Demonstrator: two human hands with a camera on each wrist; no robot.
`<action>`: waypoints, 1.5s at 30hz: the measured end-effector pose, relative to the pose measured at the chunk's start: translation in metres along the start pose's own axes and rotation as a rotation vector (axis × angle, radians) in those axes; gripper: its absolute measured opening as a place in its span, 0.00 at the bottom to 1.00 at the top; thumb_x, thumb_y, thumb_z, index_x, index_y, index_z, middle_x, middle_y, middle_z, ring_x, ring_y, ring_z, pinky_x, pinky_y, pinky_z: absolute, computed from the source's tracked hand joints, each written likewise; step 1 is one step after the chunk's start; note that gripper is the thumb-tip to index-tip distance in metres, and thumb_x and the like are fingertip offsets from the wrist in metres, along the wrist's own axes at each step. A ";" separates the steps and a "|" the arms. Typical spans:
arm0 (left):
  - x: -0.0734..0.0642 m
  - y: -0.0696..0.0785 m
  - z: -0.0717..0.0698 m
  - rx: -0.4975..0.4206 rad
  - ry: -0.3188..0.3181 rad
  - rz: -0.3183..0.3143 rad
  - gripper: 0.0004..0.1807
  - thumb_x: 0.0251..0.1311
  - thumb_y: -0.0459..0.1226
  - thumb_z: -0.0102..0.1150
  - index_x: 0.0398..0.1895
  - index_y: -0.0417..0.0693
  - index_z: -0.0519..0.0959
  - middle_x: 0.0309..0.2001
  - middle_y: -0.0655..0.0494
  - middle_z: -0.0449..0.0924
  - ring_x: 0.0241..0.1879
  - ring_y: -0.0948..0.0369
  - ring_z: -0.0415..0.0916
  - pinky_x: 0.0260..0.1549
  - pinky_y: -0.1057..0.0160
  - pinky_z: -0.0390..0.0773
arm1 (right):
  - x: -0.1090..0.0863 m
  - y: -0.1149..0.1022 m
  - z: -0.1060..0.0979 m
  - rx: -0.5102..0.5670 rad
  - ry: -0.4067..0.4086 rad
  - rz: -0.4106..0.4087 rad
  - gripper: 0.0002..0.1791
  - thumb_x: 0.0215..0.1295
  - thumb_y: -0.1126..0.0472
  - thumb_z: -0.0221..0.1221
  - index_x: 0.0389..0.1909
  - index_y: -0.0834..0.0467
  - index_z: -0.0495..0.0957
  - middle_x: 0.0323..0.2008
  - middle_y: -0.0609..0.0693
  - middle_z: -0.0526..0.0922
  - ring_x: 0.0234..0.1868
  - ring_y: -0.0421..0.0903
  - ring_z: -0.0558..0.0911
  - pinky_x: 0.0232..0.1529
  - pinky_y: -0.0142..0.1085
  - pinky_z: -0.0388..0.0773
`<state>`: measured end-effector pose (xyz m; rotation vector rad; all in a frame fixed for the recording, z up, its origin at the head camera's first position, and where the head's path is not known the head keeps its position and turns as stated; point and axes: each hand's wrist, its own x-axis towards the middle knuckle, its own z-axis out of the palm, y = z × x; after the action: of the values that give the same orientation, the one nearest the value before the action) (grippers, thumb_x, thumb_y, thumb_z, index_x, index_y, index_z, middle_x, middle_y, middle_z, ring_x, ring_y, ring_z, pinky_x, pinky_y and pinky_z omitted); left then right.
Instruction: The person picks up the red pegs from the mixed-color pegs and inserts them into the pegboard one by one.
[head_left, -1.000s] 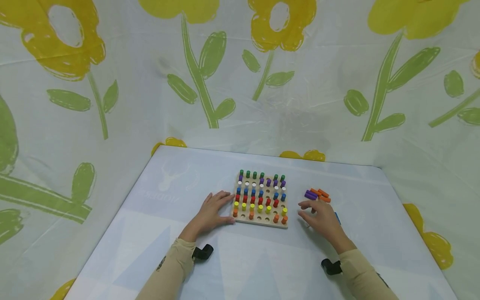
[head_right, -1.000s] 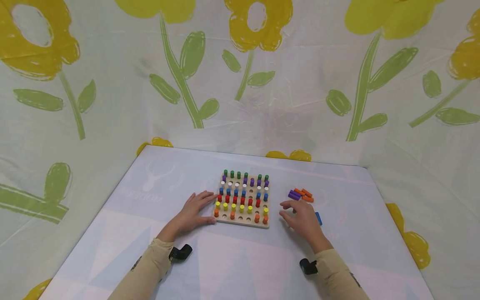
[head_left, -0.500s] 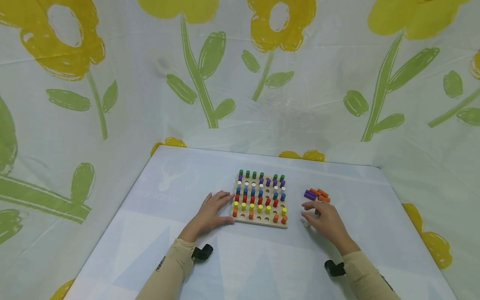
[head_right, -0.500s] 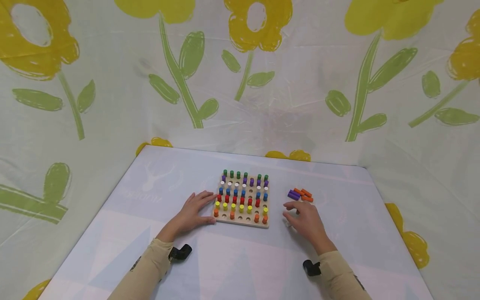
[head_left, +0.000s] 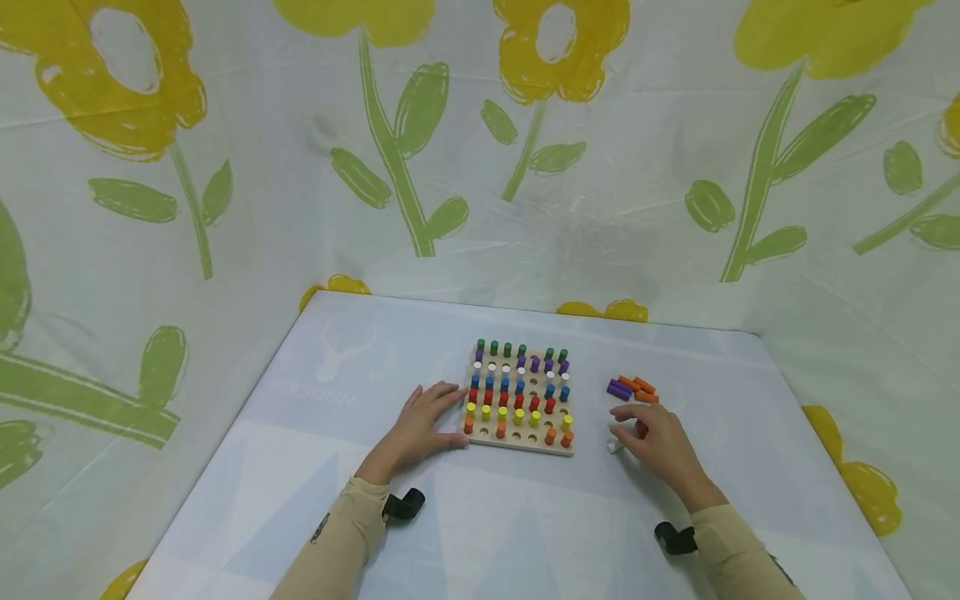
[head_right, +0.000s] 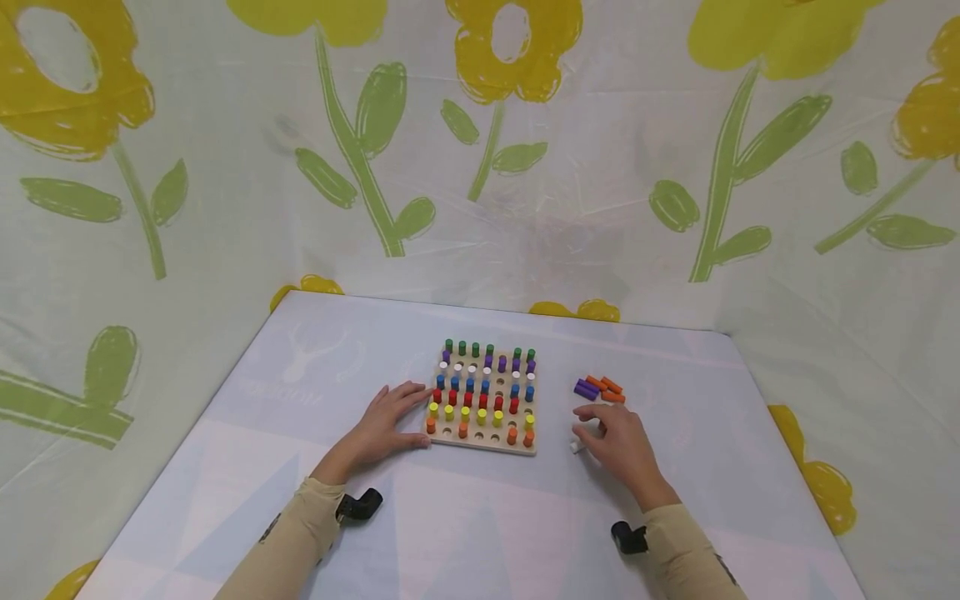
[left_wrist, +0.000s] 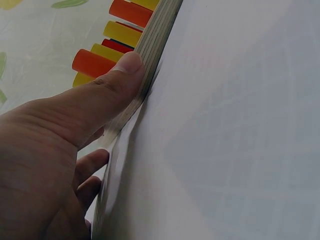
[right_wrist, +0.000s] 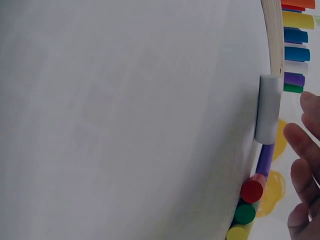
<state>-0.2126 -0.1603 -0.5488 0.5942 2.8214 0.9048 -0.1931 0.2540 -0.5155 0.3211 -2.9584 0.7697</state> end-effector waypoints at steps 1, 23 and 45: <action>0.000 0.000 0.000 -0.002 0.003 0.003 0.48 0.55 0.57 0.73 0.77 0.54 0.65 0.74 0.52 0.64 0.76 0.52 0.56 0.78 0.42 0.36 | 0.000 0.000 0.000 -0.001 0.003 0.001 0.15 0.65 0.57 0.69 0.50 0.56 0.86 0.30 0.44 0.76 0.34 0.46 0.70 0.31 0.36 0.66; 0.002 -0.002 0.001 0.001 0.009 0.020 0.48 0.55 0.57 0.72 0.77 0.54 0.66 0.73 0.52 0.64 0.76 0.52 0.56 0.77 0.41 0.36 | -0.006 0.013 -0.006 -0.032 0.019 -0.004 0.15 0.64 0.58 0.69 0.51 0.57 0.86 0.47 0.54 0.86 0.46 0.54 0.77 0.49 0.55 0.77; 0.000 -0.002 0.001 -0.008 -0.005 0.012 0.48 0.56 0.56 0.72 0.78 0.54 0.64 0.75 0.52 0.62 0.77 0.52 0.53 0.78 0.44 0.35 | -0.016 0.029 -0.011 -0.033 -0.009 -0.033 0.22 0.59 0.61 0.72 0.55 0.58 0.83 0.59 0.62 0.80 0.60 0.67 0.74 0.59 0.70 0.67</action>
<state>-0.2136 -0.1615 -0.5507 0.6125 2.8117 0.9148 -0.1834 0.2874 -0.5218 0.3712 -2.9625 0.7164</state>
